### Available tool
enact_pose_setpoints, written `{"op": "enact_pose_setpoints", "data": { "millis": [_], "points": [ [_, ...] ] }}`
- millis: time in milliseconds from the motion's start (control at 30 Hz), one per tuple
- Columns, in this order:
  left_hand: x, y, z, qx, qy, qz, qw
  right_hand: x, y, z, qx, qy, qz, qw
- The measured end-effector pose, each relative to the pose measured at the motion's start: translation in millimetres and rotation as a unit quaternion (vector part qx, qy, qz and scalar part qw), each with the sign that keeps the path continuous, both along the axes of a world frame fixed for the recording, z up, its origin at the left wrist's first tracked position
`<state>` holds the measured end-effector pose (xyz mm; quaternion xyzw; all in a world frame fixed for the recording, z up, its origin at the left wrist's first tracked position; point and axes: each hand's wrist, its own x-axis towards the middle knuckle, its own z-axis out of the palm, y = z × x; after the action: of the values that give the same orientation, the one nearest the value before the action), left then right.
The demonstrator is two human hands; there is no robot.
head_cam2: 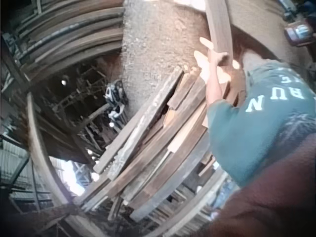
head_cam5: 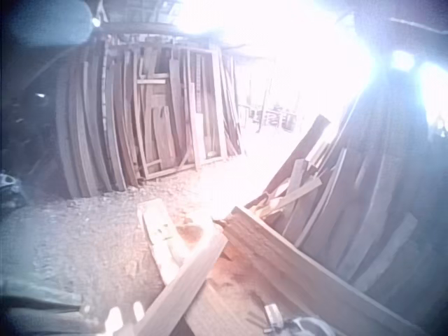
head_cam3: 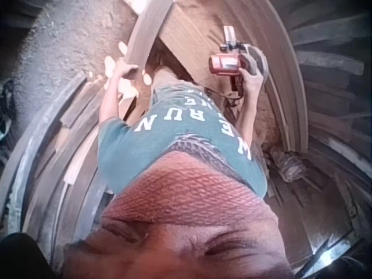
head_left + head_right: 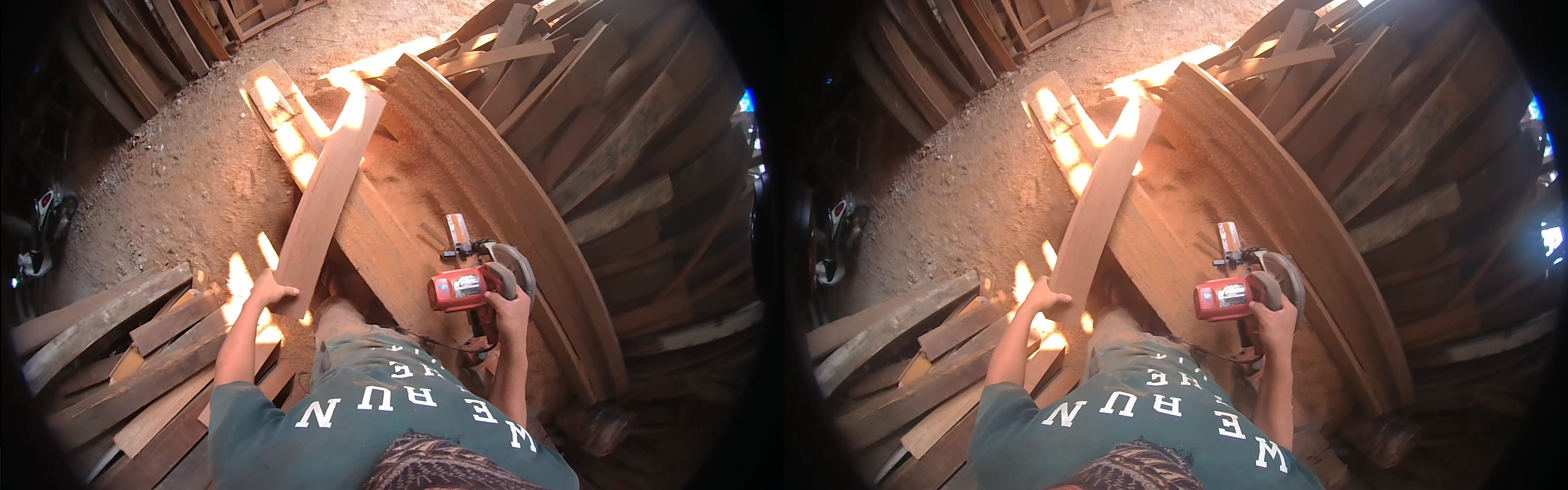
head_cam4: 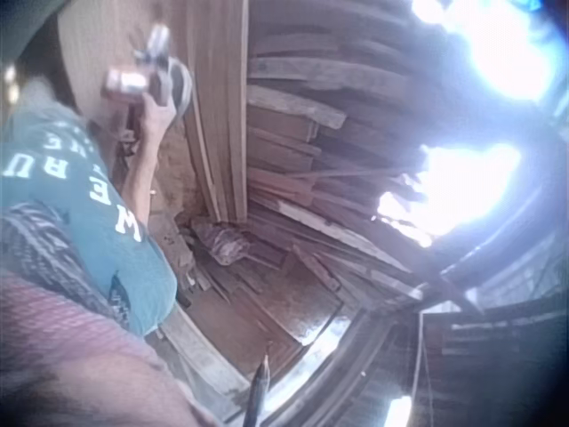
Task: The person uses a circular saw to cut a long wooden plank into smaller pieces. The person positions the plank on supports, aligns the saw, and makes several cuts along the length of the wood, creating separate segments.
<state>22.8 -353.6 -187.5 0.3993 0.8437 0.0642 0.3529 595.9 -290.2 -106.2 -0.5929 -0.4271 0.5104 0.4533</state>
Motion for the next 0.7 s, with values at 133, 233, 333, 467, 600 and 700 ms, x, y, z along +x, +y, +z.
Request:
{"op": "enact_pose_setpoints", "data": {
  "millis": [133, 233, 333, 467, 600, 700],
  "points": [
    [-1, 15, 50, -0.013, 0.278, -0.041, 0.96, -8, 0, 10, 0.009, -0.007, -0.013, 1.0],
    [-55, 33, 24, 0.033, 0.397, -0.076, 0.914, -15, 0, 14, 0.027, -0.003, -0.042, 0.999],
    [-115, 83, 17, 0.092, 0.46, -0.1, 0.878, -25, -1, 29, 0.013, -0.01, -0.069, 0.997],
    [-100, 175, 60, 0.099, 0.462, -0.117, 0.873, -30, -4, 34, 0.015, -0.026, -0.104, 0.994],
    [-22, 237, 83, 0.081, 0.385, -0.359, 0.846, -53, -1, 56, 0.012, -0.022, -0.182, 0.983],
    [21, 268, 64, 0.118, 0.311, -0.434, 0.837, -60, 0, 59, -0.023, -0.021, -0.193, 0.981]
  ]
}}
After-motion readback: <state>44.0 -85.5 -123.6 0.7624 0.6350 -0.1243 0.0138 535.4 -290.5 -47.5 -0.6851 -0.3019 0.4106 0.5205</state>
